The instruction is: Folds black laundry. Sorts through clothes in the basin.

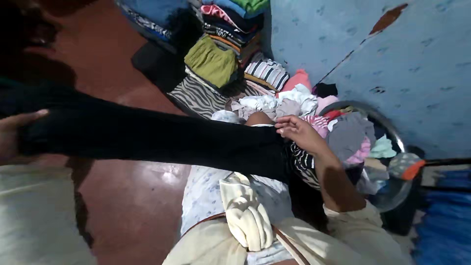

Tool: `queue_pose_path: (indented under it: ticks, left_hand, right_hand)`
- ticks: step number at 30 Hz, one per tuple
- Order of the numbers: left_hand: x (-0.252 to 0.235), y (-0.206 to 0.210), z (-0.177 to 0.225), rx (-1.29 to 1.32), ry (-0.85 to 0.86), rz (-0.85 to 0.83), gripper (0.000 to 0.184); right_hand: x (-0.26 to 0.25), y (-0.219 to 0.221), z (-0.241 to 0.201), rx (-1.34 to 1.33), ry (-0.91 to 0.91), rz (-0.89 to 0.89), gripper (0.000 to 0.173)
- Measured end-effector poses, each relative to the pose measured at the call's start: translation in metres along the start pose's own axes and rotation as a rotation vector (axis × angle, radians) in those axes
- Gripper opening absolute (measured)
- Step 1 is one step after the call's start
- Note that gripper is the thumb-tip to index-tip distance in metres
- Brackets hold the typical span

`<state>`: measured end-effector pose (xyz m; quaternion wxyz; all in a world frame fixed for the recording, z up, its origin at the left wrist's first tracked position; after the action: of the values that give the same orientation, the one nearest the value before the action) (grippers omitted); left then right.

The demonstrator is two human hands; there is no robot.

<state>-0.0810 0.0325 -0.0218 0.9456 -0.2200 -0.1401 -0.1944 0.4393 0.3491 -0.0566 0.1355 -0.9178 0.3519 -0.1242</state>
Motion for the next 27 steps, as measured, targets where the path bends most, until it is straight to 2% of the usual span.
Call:
queue_pose_path:
  ticks: [2, 5, 7, 10, 12, 14, 16, 18, 20, 21, 22, 24, 25, 27]
  left_hand:
    - [-0.008, -0.007, 0.007, -0.024, 0.047, 0.003, 0.017]
    - [-0.005, -0.003, 0.018, -0.002, 0.094, -0.068, 0.018]
    - [0.011, 0.008, 0.032, -0.013, 0.077, -0.075, 0.013]
    - [0.067, 0.036, 0.073, -0.123, 0.083, -0.010, 0.015]
    - [0.092, 0.053, 0.091, -0.222, 0.144, -0.028, 0.025]
    - [0.105, 0.067, 0.097, -0.333, 0.254, -0.127, 0.043]
    - [0.128, 0.091, 0.097, -0.411, 0.369, -0.173, 0.047]
    - [0.172, 0.138, 0.096, -0.545, 0.504, -0.239, 0.042]
    - [0.214, 0.200, 0.086, -0.620, 0.594, -0.366, 0.041]
    - [0.231, 0.234, 0.075, -0.637, 0.618, -0.469, 0.046]
    - [0.246, 0.267, 0.058, -0.640, 0.649, -0.603, 0.058]
    - [0.271, 0.314, 0.019, -0.657, 0.692, -0.867, 0.095]
    - [0.284, 0.326, 0.003, -0.681, 0.693, -0.990, 0.100]
    - [0.306, 0.330, -0.022, -0.687, 0.702, -1.185, 0.090]
  right_hand:
    - [0.007, -0.013, 0.033, -0.084, 0.088, 0.086, 0.034]
    - [0.020, -0.020, 0.053, -0.178, 0.114, 0.129, 0.035]
    - [0.025, -0.021, 0.061, -0.196, 0.126, 0.159, 0.034]
    - [0.029, -0.019, 0.064, -0.243, 0.131, 0.206, 0.035]
    - [0.033, -0.016, 0.062, -0.336, 0.111, 0.239, 0.033]
    - [0.034, -0.009, 0.058, -0.522, 0.092, 0.253, 0.032]
    - [0.030, 0.012, 0.054, -0.742, 0.078, 0.159, 0.041]
    - [0.023, 0.050, 0.049, -0.895, 0.087, -0.021, 0.063]
    - [0.015, 0.094, 0.047, -1.002, 0.120, -0.202, 0.089]
    - [0.011, 0.111, 0.048, -1.058, 0.141, -0.251, 0.099]
    - [0.007, 0.122, 0.053, -1.118, 0.163, -0.246, 0.105]
    - [0.002, 0.122, 0.068, -1.159, 0.220, -0.046, 0.094]
    - [0.001, 0.112, 0.079, -1.103, 0.230, 0.095, 0.079]
    - [0.007, 0.091, 0.089, -0.842, 0.276, 0.266, 0.051]
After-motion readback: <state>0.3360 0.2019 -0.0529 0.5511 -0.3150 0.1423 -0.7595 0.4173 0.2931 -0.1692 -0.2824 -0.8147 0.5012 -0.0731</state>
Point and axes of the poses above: each hand's wrist, its own x-axis away from the middle knuckle, its own y-axis out of the palm, z = x × y, the point moved 9 cm from there along -x, towards the middle knuckle, and after that the axes turned 7 degrees about -y, right-handed, at the moved point
